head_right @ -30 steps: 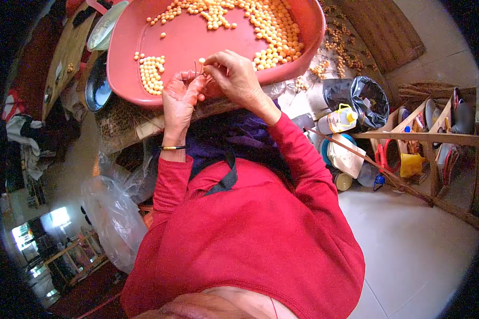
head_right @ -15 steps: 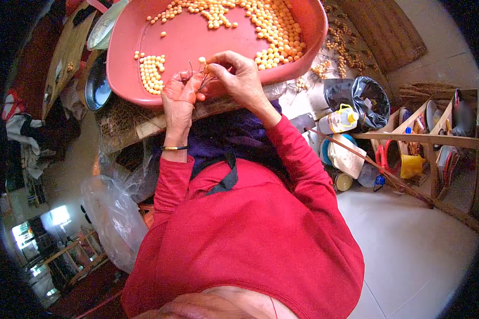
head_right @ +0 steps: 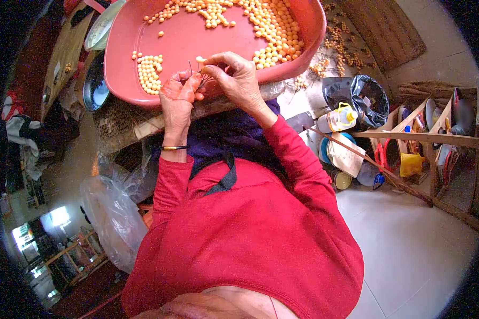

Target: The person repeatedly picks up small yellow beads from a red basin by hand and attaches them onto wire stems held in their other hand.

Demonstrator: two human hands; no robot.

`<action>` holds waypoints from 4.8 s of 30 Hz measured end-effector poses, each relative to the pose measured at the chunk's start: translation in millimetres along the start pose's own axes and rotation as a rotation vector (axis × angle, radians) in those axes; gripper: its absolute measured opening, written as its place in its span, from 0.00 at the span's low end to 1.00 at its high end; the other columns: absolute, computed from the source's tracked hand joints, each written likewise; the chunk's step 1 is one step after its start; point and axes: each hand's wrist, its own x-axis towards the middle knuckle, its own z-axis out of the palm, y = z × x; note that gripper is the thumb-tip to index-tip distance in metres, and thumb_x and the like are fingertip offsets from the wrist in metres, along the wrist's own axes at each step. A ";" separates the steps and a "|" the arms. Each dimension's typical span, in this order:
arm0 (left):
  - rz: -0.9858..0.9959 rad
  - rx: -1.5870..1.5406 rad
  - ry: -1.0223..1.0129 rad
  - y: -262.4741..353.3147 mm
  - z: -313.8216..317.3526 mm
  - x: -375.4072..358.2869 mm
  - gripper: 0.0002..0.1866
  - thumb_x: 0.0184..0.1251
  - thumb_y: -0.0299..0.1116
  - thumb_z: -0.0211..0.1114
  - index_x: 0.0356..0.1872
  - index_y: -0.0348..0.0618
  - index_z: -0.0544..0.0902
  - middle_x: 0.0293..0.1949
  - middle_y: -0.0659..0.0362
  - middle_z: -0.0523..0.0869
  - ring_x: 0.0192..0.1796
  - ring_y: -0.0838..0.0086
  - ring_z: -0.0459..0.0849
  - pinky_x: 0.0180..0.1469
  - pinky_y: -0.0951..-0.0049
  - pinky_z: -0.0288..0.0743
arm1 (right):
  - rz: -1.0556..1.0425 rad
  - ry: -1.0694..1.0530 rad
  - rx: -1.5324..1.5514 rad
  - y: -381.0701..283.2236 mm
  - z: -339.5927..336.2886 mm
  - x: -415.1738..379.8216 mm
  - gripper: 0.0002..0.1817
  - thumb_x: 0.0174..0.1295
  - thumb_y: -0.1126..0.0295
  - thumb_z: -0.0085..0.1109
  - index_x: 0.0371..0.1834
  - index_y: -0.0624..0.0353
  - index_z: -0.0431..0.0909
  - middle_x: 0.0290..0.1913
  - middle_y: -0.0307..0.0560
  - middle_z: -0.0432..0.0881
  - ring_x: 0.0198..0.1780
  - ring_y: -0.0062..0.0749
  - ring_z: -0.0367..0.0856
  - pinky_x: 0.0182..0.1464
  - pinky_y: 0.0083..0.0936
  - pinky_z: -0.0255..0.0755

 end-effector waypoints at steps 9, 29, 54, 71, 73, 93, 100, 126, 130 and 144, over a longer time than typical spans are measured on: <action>-0.016 0.008 -0.025 1.5 -1.1 -0.4 0.10 0.61 0.25 0.66 0.41 0.33 0.76 0.31 0.57 0.84 0.24 0.82 0.78 0.23 0.89 0.71 | -0.014 -0.011 -0.021 4.5 -1.2 0.4 0.05 0.53 0.76 0.67 0.33 0.58 0.85 0.26 0.33 0.81 0.24 0.14 0.67 0.27 0.12 0.63; -0.004 0.049 -0.056 0.8 -4.8 5.0 0.06 0.61 0.21 0.64 0.38 0.37 0.76 0.28 0.58 0.82 0.21 0.82 0.75 0.19 0.87 0.68 | 0.111 -0.197 -0.052 3.5 -11.7 7.1 0.07 0.59 0.73 0.64 0.40 0.60 0.83 0.31 0.37 0.83 0.32 0.14 0.78 0.34 0.08 0.70; 0.005 0.063 -0.076 -0.8 -6.5 5.6 0.06 0.59 0.22 0.65 0.37 0.36 0.79 0.25 0.60 0.81 0.20 0.82 0.75 0.18 0.86 0.68 | 0.126 -0.254 -0.033 4.8 -15.4 12.2 0.06 0.59 0.71 0.65 0.37 0.60 0.83 0.27 0.35 0.82 0.26 0.12 0.71 0.28 0.07 0.65; 0.036 0.157 -0.132 4.2 -7.2 1.2 0.06 0.59 0.22 0.64 0.37 0.37 0.79 0.26 0.60 0.83 0.21 0.82 0.75 0.19 0.86 0.69 | 0.114 -0.269 -0.145 -1.7 -13.8 10.9 0.05 0.60 0.70 0.65 0.33 0.59 0.82 0.25 0.34 0.79 0.24 0.13 0.70 0.25 0.08 0.63; 0.038 0.140 -0.123 3.6 -6.5 1.8 0.06 0.59 0.22 0.64 0.38 0.37 0.79 0.26 0.60 0.83 0.21 0.82 0.76 0.20 0.86 0.69 | 0.046 -0.229 -0.183 2.0 -12.3 10.1 0.05 0.60 0.69 0.65 0.33 0.59 0.82 0.24 0.34 0.79 0.23 0.13 0.69 0.24 0.09 0.62; 0.044 0.097 -0.130 -3.6 -7.2 2.4 0.06 0.61 0.21 0.63 0.38 0.39 0.77 0.27 0.60 0.82 0.22 0.82 0.76 0.21 0.87 0.70 | 0.094 -0.230 -0.078 3.8 -7.8 9.6 0.04 0.59 0.72 0.64 0.31 0.60 0.81 0.23 0.35 0.77 0.22 0.16 0.66 0.24 0.12 0.60; 0.012 0.021 -0.144 -6.1 -10.5 6.6 0.08 0.61 0.20 0.64 0.41 0.39 0.77 0.31 0.59 0.83 0.26 0.81 0.79 0.22 0.87 0.72 | -0.156 -0.080 -0.301 3.7 1.6 3.5 0.04 0.55 0.73 0.65 0.28 0.62 0.80 0.23 0.39 0.77 0.23 0.22 0.69 0.26 0.19 0.65; 0.022 0.016 -0.111 15.6 -17.1 7.3 0.06 0.65 0.27 0.63 0.41 0.38 0.79 0.36 0.59 0.86 0.32 0.81 0.83 0.27 0.89 0.72 | -0.225 0.014 -0.382 -9.9 -46.7 19.0 0.04 0.57 0.73 0.62 0.34 0.59 0.83 0.30 0.42 0.78 0.29 0.30 0.75 0.32 0.22 0.69; -0.018 -0.001 -0.125 11.6 -14.6 8.0 0.06 0.65 0.27 0.64 0.40 0.38 0.79 0.36 0.58 0.86 0.32 0.81 0.83 0.27 0.88 0.74 | -0.462 -0.033 -0.883 -5.3 -68.4 27.0 0.02 0.57 0.74 0.61 0.31 0.58 0.83 0.33 0.41 0.78 0.31 0.32 0.75 0.34 0.23 0.70; -0.038 0.243 -0.098 8.1 -5.2 4.4 0.07 0.63 0.27 0.65 0.41 0.39 0.80 0.33 0.60 0.85 0.29 0.83 0.81 0.23 0.89 0.72 | -0.370 -0.019 -0.807 -7.5 -48.9 26.4 0.04 0.56 0.74 0.63 0.30 0.61 0.77 0.29 0.45 0.77 0.30 0.35 0.75 0.32 0.27 0.71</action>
